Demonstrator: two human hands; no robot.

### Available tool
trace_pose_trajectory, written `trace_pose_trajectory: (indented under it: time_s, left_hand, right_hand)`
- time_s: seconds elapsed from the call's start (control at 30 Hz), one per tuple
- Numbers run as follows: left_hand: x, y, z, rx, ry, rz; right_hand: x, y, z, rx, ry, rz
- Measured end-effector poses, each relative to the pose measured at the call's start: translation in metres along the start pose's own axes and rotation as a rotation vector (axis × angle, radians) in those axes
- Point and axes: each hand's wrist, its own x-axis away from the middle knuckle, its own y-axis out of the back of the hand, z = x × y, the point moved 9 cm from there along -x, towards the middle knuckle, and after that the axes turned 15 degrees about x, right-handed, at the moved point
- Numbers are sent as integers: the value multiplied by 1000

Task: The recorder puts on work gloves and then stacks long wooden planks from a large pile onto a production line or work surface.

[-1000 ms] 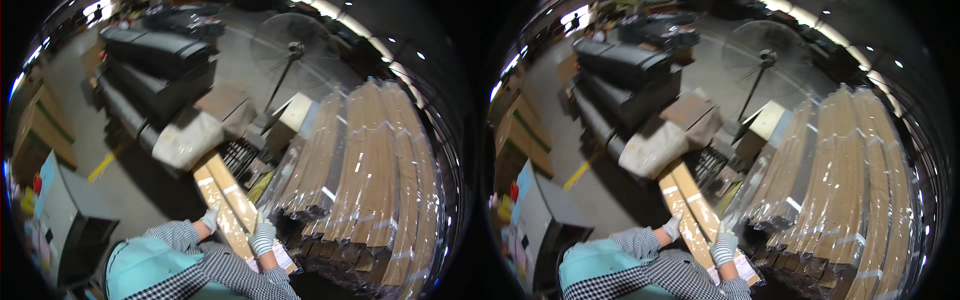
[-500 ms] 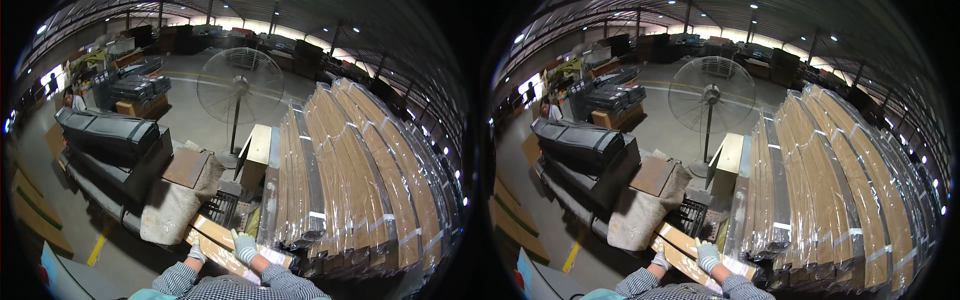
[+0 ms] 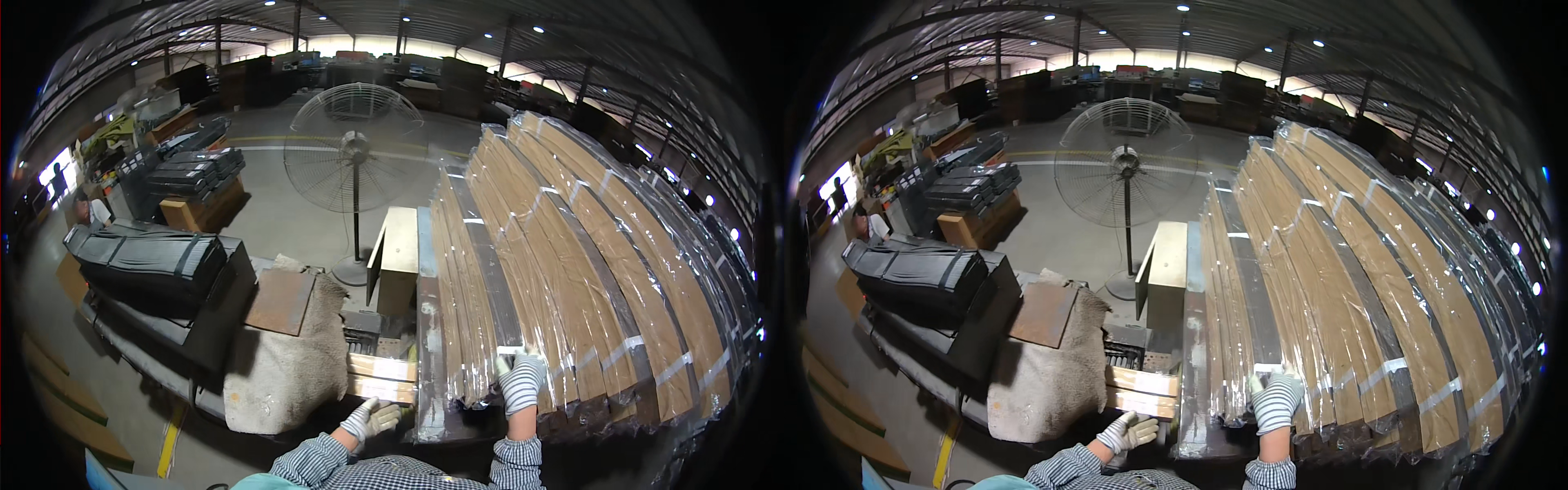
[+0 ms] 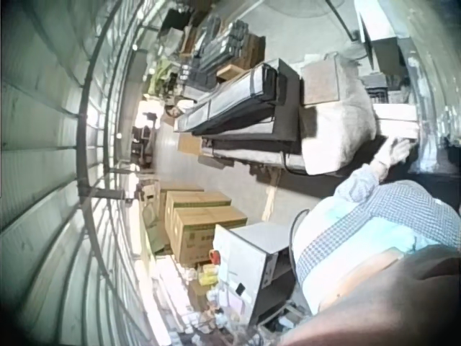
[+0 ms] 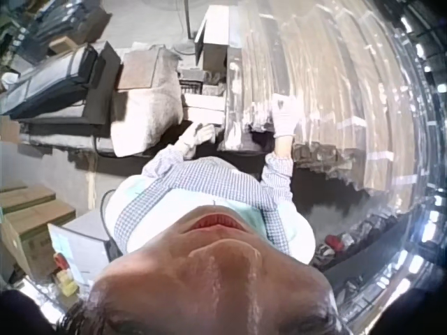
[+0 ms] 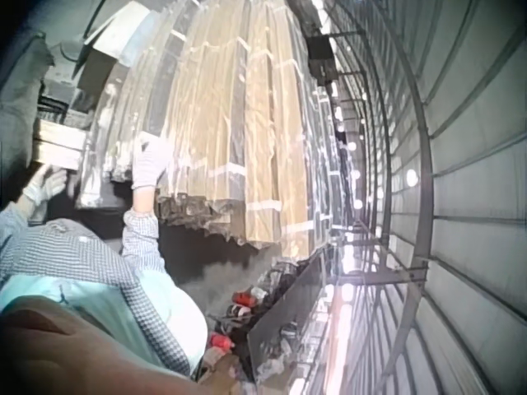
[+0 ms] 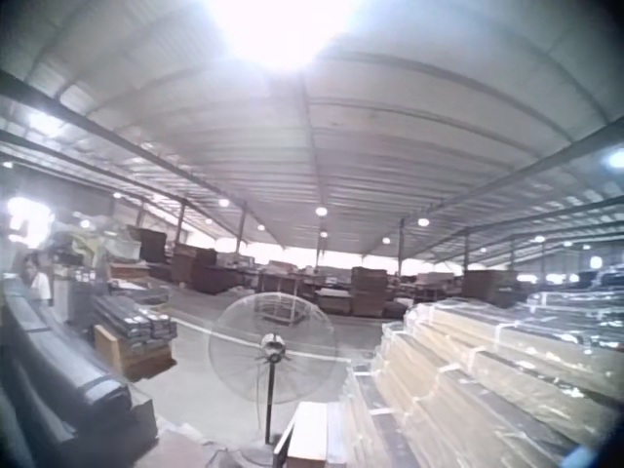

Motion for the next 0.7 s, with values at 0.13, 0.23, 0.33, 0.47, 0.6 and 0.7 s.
trace_pose_trajectory:
  time_s: [0.13,0.23,0.33,0.47,0.6,0.7]
  left_hand:
    - [-12,-84,39,-269,44,188]
    - [-25,-149,52,-447,-43,180]
    - [-31,-217,64,-510,-30,312]
    - [-34,-271,39,-503,-92,470]
    - [-50,-220,8,-692,-100,117]
    - [-61,-198,13,-438,-57,186]
  right_hand:
    - [7,-44,7,22,207,-55]
    - [9,-42,6,-217,50,-135]
    - [36,-23,14,-115,9,-112]
    - [86,-25,41,-450,339,170]
    - [45,-47,-10,-391,34,-38]
    - [21,-101,-10,-52,13,125]
